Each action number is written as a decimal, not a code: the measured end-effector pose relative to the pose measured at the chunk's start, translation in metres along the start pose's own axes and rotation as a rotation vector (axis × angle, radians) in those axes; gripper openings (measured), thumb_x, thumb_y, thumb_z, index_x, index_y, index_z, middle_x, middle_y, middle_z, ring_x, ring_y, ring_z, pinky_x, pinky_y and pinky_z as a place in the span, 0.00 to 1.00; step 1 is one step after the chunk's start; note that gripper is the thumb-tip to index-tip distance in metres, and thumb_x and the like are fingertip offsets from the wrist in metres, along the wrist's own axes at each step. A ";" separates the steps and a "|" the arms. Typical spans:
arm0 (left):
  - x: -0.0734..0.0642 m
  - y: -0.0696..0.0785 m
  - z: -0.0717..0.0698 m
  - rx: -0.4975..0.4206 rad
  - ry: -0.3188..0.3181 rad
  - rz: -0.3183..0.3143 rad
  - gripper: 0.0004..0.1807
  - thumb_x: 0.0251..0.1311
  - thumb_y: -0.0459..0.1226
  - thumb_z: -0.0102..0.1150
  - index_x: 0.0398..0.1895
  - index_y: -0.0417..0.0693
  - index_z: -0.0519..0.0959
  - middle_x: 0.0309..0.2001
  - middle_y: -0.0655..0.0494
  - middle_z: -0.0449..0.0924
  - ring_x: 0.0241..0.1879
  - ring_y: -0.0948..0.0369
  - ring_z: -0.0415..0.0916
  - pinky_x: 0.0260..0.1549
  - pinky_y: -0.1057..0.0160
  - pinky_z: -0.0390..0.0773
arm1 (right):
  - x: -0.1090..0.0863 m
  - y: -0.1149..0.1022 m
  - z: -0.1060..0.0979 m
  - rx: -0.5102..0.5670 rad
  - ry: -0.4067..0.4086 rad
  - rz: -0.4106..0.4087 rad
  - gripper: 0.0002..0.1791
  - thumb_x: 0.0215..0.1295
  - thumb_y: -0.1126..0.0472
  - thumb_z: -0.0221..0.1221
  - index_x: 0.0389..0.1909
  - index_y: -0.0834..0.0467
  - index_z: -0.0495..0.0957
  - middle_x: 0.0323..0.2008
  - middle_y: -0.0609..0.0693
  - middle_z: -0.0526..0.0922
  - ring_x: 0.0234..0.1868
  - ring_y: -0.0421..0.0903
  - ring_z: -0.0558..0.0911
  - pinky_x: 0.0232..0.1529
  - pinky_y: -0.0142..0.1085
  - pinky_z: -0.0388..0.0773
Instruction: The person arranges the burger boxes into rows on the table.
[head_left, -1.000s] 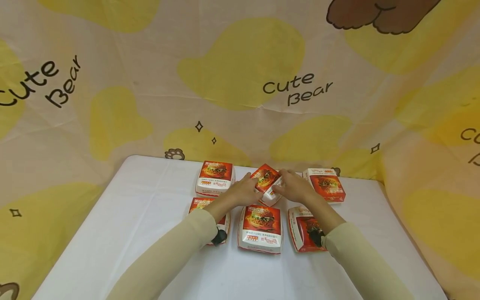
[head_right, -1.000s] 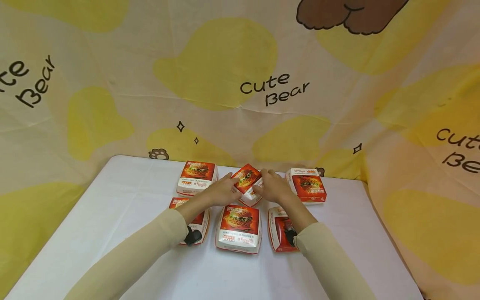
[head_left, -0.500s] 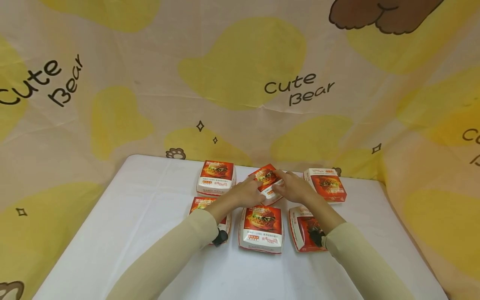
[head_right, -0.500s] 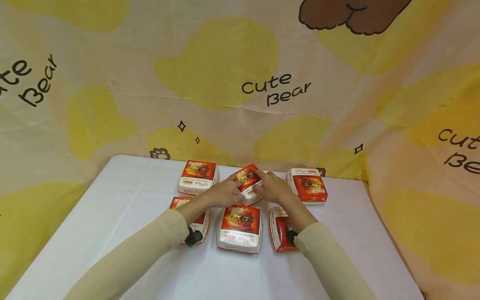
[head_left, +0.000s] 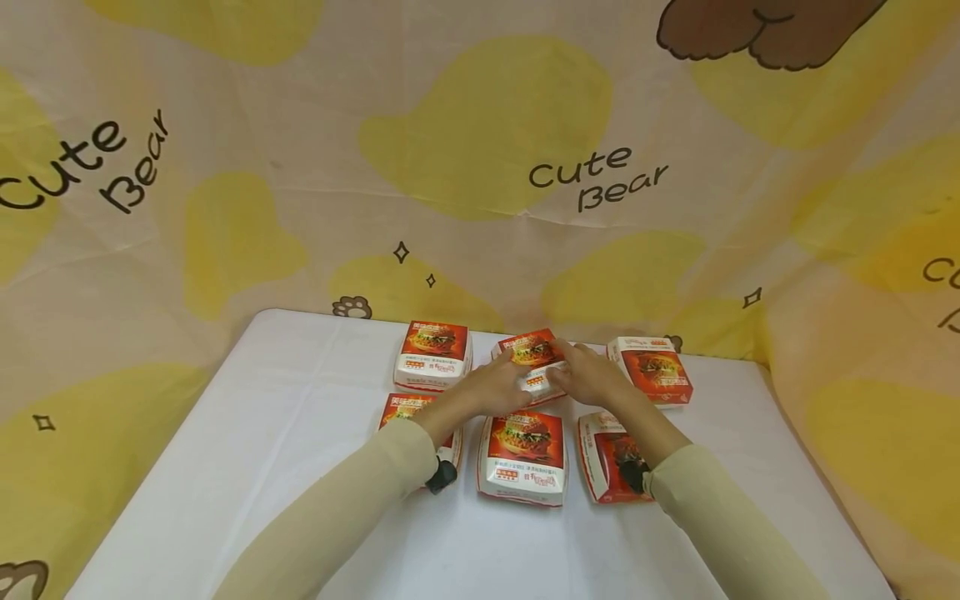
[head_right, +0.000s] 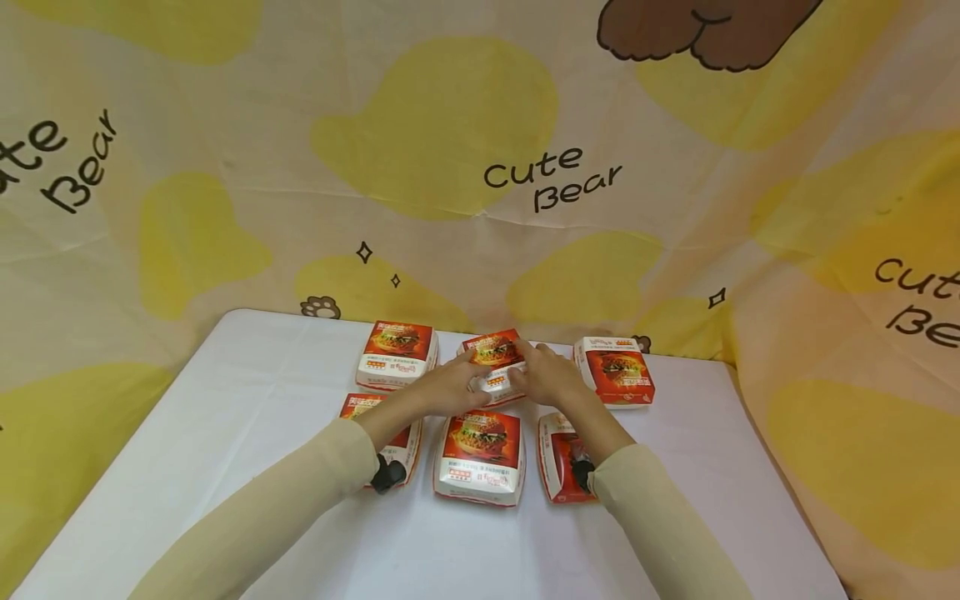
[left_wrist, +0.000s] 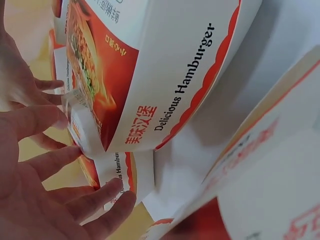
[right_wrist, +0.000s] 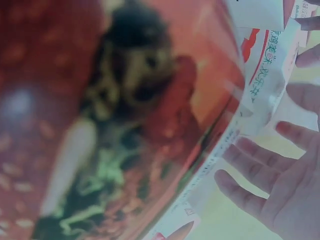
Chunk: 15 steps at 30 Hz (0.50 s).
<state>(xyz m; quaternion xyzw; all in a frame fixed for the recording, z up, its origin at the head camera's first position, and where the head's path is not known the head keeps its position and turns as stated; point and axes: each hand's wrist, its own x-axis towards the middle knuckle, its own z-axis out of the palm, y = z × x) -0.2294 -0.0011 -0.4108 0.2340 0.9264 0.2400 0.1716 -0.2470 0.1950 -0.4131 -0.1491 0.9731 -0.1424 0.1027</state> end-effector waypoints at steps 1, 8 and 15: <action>0.000 0.000 0.000 -0.007 0.001 -0.002 0.30 0.68 0.45 0.55 0.71 0.43 0.69 0.73 0.44 0.62 0.76 0.47 0.49 0.66 0.41 0.63 | 0.000 0.000 0.000 -0.003 -0.001 0.000 0.35 0.72 0.52 0.53 0.76 0.59 0.57 0.64 0.70 0.71 0.57 0.68 0.77 0.51 0.62 0.75; -0.001 -0.001 0.000 -0.059 -0.011 -0.042 0.32 0.69 0.47 0.53 0.74 0.47 0.66 0.77 0.39 0.50 0.75 0.44 0.50 0.66 0.39 0.61 | -0.002 0.003 0.001 0.022 -0.019 -0.023 0.33 0.73 0.55 0.50 0.76 0.60 0.56 0.63 0.69 0.73 0.61 0.67 0.74 0.55 0.61 0.73; -0.002 0.000 0.000 -0.055 -0.007 -0.049 0.31 0.70 0.47 0.53 0.72 0.45 0.68 0.76 0.39 0.52 0.75 0.45 0.51 0.66 0.41 0.62 | -0.001 0.004 0.001 0.006 -0.020 -0.003 0.37 0.74 0.51 0.53 0.77 0.61 0.53 0.65 0.68 0.71 0.63 0.67 0.73 0.55 0.61 0.73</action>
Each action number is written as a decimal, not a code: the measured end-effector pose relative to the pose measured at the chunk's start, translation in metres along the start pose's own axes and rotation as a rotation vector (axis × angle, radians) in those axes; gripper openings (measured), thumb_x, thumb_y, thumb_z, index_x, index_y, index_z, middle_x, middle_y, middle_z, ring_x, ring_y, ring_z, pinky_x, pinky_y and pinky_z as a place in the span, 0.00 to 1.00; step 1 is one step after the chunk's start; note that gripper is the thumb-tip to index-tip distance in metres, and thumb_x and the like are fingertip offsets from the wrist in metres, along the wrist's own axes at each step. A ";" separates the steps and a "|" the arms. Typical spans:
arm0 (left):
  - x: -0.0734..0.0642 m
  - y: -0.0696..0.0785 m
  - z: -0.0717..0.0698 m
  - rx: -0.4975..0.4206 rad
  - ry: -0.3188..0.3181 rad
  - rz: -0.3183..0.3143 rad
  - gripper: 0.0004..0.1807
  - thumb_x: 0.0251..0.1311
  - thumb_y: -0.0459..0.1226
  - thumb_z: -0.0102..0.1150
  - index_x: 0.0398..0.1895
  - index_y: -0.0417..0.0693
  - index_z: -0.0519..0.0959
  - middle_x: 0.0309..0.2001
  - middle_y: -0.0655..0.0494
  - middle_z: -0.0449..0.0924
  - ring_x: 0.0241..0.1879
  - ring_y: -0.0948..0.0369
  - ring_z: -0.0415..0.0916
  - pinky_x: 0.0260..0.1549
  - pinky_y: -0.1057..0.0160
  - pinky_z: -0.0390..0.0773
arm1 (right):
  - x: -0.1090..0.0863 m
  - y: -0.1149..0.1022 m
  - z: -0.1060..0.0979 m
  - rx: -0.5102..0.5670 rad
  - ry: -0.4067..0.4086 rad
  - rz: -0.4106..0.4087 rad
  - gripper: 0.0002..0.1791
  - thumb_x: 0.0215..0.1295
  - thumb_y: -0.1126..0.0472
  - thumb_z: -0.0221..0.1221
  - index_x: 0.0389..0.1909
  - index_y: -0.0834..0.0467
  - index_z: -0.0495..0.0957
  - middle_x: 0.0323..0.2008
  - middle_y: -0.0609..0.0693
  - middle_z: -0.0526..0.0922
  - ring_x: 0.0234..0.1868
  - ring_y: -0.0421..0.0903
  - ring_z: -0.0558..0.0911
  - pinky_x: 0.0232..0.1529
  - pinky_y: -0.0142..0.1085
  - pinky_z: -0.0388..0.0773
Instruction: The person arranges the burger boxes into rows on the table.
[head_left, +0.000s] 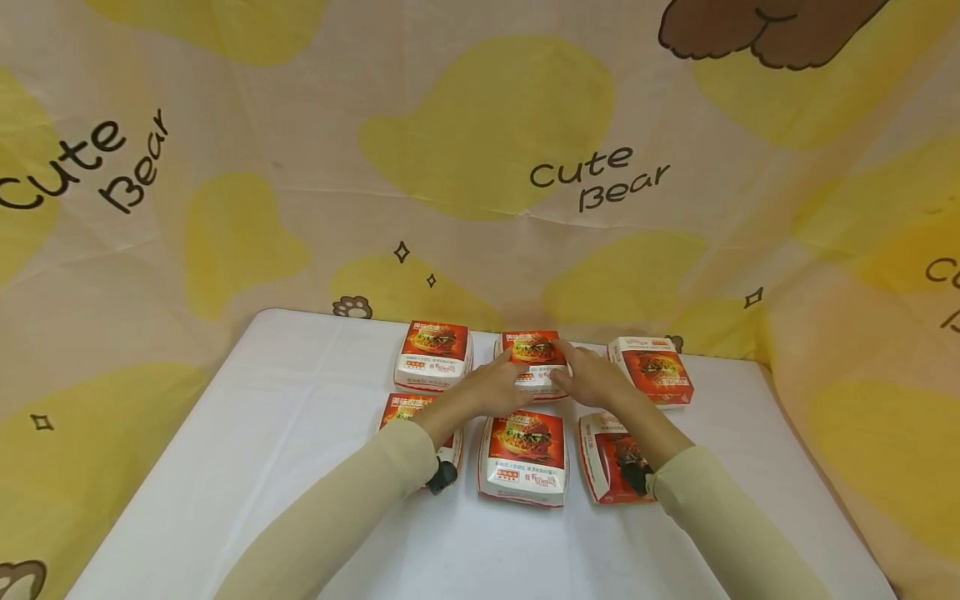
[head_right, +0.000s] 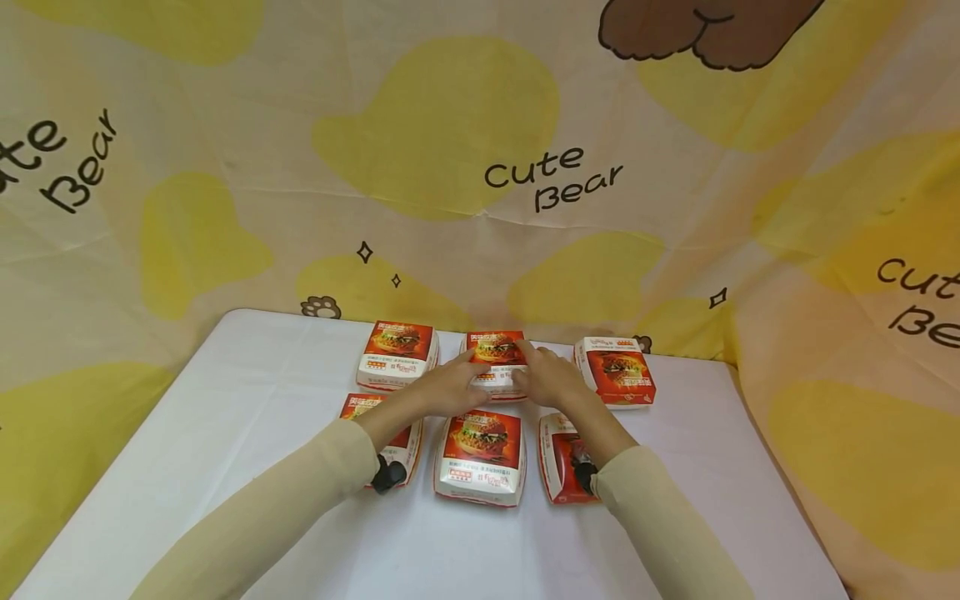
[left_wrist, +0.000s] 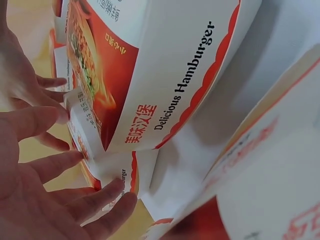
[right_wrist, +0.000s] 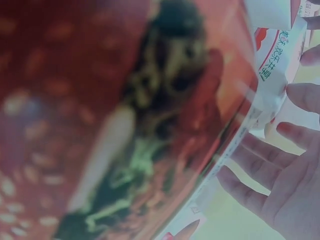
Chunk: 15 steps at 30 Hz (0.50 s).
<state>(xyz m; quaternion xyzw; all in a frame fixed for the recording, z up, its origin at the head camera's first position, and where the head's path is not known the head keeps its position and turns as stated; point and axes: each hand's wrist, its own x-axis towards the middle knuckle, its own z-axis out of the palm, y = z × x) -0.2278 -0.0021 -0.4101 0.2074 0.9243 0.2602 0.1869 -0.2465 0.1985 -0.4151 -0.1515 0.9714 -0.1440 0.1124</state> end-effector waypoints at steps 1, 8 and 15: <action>0.000 0.000 0.000 0.001 -0.001 -0.001 0.31 0.70 0.48 0.53 0.72 0.45 0.67 0.76 0.39 0.52 0.75 0.45 0.51 0.66 0.41 0.62 | 0.000 0.000 0.000 0.001 -0.002 0.003 0.38 0.74 0.51 0.53 0.77 0.61 0.52 0.65 0.68 0.71 0.63 0.67 0.73 0.54 0.61 0.74; -0.003 -0.003 -0.002 -0.017 0.017 0.011 0.31 0.69 0.47 0.55 0.71 0.42 0.69 0.75 0.37 0.54 0.75 0.45 0.52 0.64 0.41 0.65 | -0.001 0.001 0.002 0.033 -0.004 -0.009 0.37 0.75 0.50 0.51 0.77 0.62 0.52 0.66 0.69 0.70 0.63 0.68 0.73 0.56 0.62 0.72; -0.004 -0.005 -0.002 -0.053 0.023 0.012 0.31 0.69 0.45 0.54 0.72 0.41 0.66 0.75 0.40 0.56 0.75 0.45 0.50 0.67 0.42 0.62 | 0.000 0.006 0.005 0.054 0.008 0.002 0.36 0.77 0.50 0.48 0.77 0.62 0.51 0.65 0.67 0.71 0.61 0.68 0.75 0.53 0.63 0.74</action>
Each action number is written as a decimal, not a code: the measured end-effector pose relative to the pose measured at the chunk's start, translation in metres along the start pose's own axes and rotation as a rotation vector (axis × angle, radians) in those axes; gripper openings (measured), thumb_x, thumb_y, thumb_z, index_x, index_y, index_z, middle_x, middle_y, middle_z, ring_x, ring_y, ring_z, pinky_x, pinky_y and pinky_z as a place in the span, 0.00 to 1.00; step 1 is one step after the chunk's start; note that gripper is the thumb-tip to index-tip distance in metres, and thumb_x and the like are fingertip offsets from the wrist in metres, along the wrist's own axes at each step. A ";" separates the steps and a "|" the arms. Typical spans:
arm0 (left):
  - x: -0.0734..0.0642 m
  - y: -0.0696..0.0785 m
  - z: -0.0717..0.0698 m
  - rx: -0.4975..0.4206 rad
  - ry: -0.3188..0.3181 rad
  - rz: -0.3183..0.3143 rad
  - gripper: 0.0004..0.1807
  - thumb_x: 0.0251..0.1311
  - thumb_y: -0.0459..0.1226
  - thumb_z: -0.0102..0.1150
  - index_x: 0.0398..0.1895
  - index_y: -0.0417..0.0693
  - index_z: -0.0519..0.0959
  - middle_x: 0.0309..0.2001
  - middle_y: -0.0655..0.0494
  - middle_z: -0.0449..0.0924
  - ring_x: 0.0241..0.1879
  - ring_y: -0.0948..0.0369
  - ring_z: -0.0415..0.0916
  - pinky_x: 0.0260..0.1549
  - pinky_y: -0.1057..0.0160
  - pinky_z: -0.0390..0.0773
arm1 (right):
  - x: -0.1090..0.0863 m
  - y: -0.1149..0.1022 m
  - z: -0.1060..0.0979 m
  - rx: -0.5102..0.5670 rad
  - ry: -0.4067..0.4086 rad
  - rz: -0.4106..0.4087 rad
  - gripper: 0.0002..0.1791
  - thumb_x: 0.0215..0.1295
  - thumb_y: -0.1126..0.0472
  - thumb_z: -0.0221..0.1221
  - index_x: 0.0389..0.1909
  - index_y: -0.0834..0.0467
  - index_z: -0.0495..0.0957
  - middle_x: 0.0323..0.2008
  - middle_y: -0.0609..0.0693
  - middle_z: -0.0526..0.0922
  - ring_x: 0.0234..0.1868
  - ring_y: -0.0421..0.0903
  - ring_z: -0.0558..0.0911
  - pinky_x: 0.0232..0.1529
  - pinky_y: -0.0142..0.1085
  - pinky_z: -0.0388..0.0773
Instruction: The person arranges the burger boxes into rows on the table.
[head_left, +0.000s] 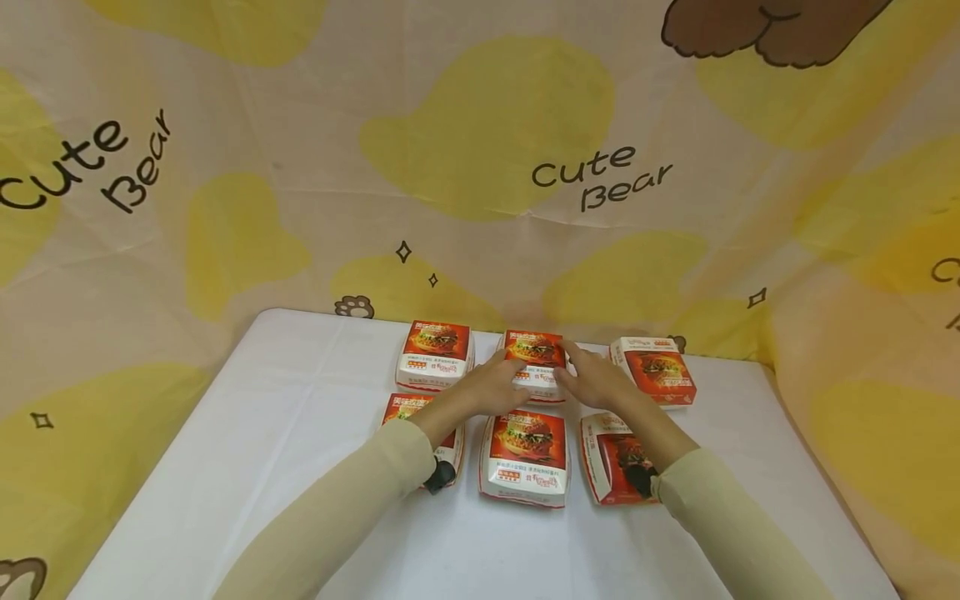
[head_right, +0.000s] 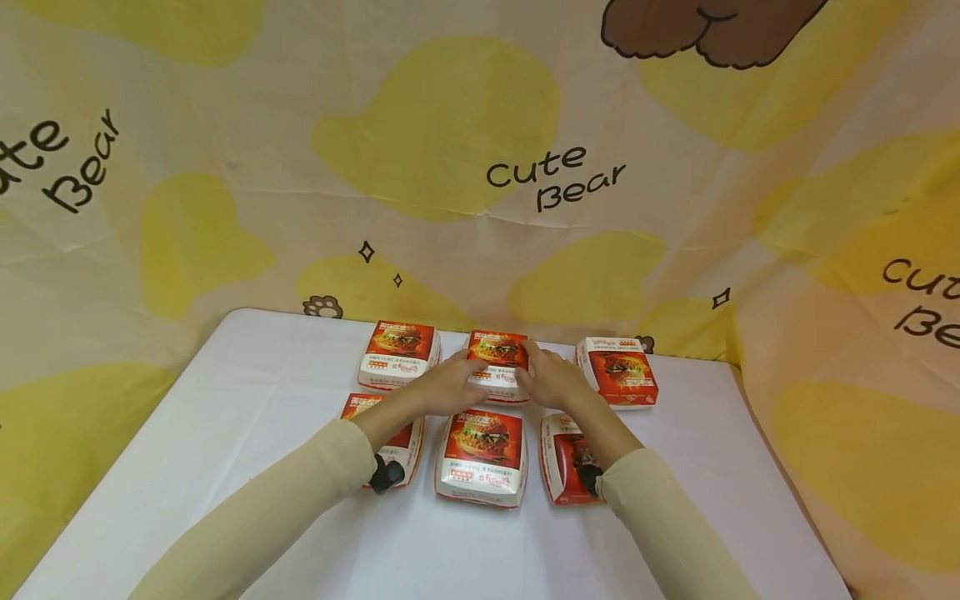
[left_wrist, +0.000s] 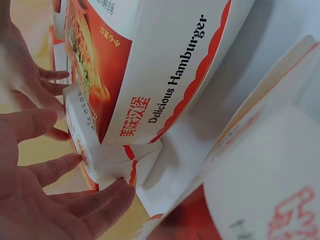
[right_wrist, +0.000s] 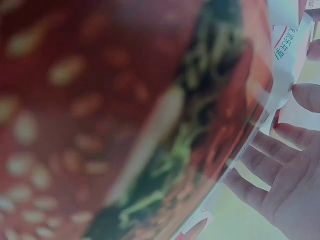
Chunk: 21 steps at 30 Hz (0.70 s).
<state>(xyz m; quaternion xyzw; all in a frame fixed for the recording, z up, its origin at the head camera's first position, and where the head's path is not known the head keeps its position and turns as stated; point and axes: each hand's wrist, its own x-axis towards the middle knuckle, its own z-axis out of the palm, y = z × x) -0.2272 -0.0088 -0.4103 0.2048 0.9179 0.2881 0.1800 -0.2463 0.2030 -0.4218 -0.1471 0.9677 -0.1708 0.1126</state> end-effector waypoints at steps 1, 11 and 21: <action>0.000 0.000 0.000 -0.007 -0.002 -0.002 0.32 0.69 0.44 0.54 0.73 0.42 0.65 0.75 0.41 0.56 0.76 0.45 0.48 0.68 0.41 0.60 | 0.000 0.001 0.000 -0.002 0.001 -0.001 0.36 0.77 0.50 0.48 0.77 0.62 0.51 0.65 0.67 0.72 0.60 0.68 0.76 0.52 0.62 0.75; 0.002 -0.001 -0.002 -0.002 0.001 0.013 0.32 0.69 0.44 0.54 0.72 0.39 0.66 0.74 0.39 0.58 0.75 0.45 0.50 0.68 0.43 0.61 | 0.002 0.001 -0.001 0.017 -0.019 0.003 0.37 0.76 0.49 0.49 0.77 0.64 0.50 0.65 0.68 0.71 0.61 0.67 0.75 0.55 0.61 0.73; 0.003 -0.003 -0.001 0.008 -0.008 0.008 0.33 0.69 0.45 0.54 0.74 0.41 0.64 0.75 0.37 0.54 0.69 0.41 0.62 0.61 0.44 0.70 | 0.004 0.001 -0.002 0.003 -0.037 0.003 0.37 0.76 0.49 0.50 0.76 0.65 0.52 0.65 0.68 0.71 0.63 0.67 0.73 0.58 0.61 0.71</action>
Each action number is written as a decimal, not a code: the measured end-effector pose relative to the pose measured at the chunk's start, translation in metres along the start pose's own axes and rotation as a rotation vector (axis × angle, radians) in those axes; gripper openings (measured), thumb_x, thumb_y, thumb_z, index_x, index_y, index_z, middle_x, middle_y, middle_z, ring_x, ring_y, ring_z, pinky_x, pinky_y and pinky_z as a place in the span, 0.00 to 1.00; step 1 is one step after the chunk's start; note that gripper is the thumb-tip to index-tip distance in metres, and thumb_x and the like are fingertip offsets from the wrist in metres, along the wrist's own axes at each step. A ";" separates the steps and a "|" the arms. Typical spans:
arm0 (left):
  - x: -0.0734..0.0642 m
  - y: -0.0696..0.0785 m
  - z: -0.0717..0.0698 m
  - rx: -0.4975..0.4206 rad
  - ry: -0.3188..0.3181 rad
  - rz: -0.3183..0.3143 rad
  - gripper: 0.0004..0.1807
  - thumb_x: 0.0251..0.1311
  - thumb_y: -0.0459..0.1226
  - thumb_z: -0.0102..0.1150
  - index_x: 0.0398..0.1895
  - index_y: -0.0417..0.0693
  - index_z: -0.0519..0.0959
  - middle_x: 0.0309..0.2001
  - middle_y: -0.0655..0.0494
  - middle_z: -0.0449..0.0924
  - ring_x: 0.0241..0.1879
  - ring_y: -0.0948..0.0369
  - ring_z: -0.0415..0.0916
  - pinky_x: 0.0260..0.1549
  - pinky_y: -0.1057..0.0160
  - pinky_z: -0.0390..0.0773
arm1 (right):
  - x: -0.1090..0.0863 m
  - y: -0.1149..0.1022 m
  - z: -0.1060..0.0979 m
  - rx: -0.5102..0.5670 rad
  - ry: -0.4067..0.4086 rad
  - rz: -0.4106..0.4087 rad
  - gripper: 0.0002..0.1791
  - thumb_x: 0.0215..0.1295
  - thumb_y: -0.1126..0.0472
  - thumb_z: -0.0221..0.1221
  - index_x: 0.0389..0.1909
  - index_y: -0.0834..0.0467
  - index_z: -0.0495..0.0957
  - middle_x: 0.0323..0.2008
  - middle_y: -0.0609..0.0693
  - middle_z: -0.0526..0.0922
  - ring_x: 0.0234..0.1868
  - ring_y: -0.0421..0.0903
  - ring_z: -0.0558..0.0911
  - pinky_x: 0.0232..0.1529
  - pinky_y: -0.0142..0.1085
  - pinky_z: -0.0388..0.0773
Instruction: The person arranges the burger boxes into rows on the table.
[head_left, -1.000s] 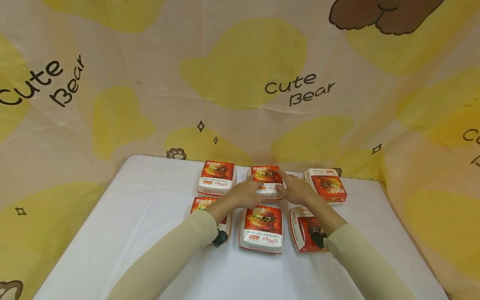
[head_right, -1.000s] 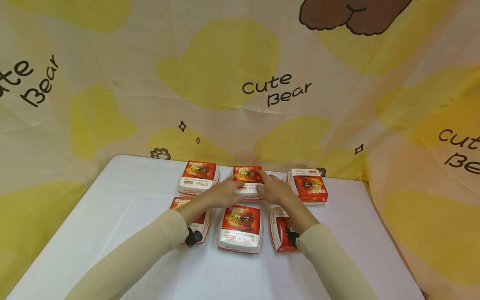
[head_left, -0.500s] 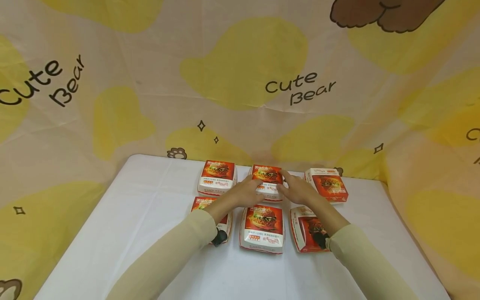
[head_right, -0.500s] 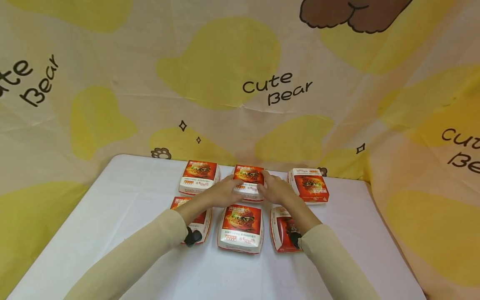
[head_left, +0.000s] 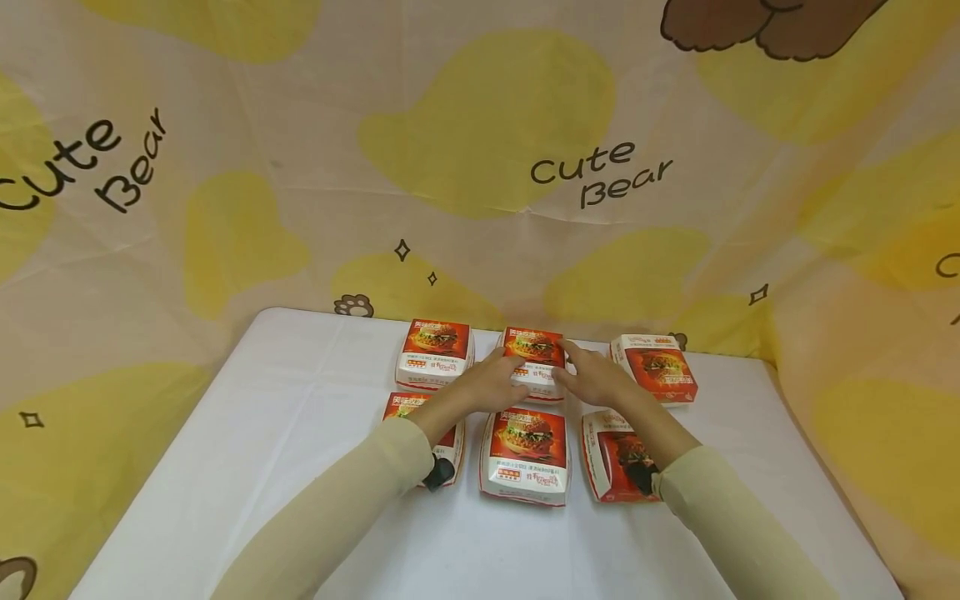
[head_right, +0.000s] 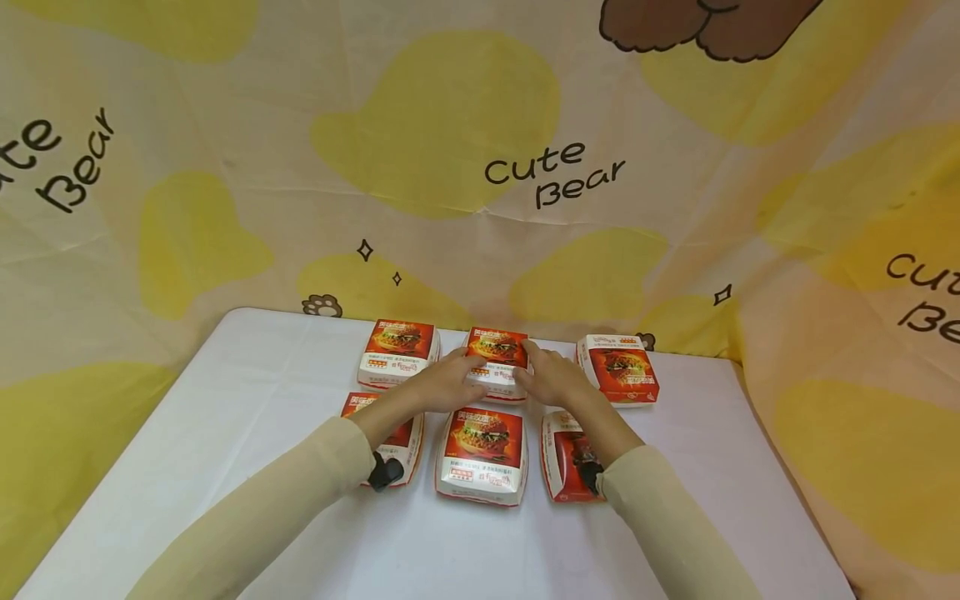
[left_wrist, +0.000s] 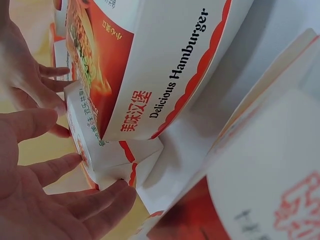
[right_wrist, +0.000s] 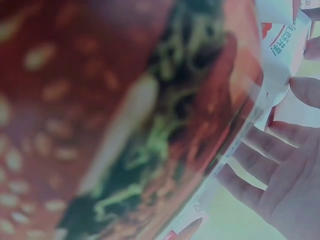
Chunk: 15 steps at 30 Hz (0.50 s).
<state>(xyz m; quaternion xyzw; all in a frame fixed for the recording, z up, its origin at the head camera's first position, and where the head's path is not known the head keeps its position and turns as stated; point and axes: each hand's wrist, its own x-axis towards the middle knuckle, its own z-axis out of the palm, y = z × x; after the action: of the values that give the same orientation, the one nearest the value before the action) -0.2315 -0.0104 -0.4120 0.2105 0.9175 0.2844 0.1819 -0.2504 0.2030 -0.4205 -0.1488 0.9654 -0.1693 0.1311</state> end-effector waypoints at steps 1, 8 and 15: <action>0.000 0.000 0.000 -0.003 0.000 -0.001 0.33 0.69 0.45 0.54 0.74 0.41 0.64 0.75 0.37 0.54 0.71 0.42 0.59 0.62 0.43 0.68 | 0.000 0.000 0.000 0.000 -0.002 0.001 0.37 0.76 0.49 0.50 0.76 0.65 0.52 0.65 0.68 0.71 0.63 0.67 0.73 0.58 0.61 0.71; -0.002 0.001 -0.001 -0.013 0.003 -0.006 0.32 0.69 0.44 0.53 0.73 0.41 0.65 0.76 0.38 0.53 0.75 0.45 0.49 0.66 0.41 0.62 | -0.001 -0.002 -0.002 -0.011 -0.013 0.011 0.38 0.76 0.49 0.49 0.77 0.64 0.51 0.65 0.69 0.71 0.62 0.68 0.73 0.57 0.62 0.71; -0.003 0.001 0.000 -0.001 0.012 -0.003 0.32 0.69 0.45 0.54 0.73 0.41 0.65 0.75 0.37 0.54 0.72 0.44 0.57 0.64 0.41 0.65 | -0.002 -0.001 -0.002 -0.014 -0.011 0.006 0.38 0.76 0.49 0.49 0.77 0.65 0.51 0.64 0.69 0.72 0.62 0.68 0.73 0.56 0.62 0.72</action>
<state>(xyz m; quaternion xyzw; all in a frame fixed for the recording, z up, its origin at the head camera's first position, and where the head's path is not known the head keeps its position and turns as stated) -0.2291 -0.0108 -0.4103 0.2074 0.9187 0.2859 0.1767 -0.2490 0.2031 -0.4176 -0.1476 0.9663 -0.1613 0.1356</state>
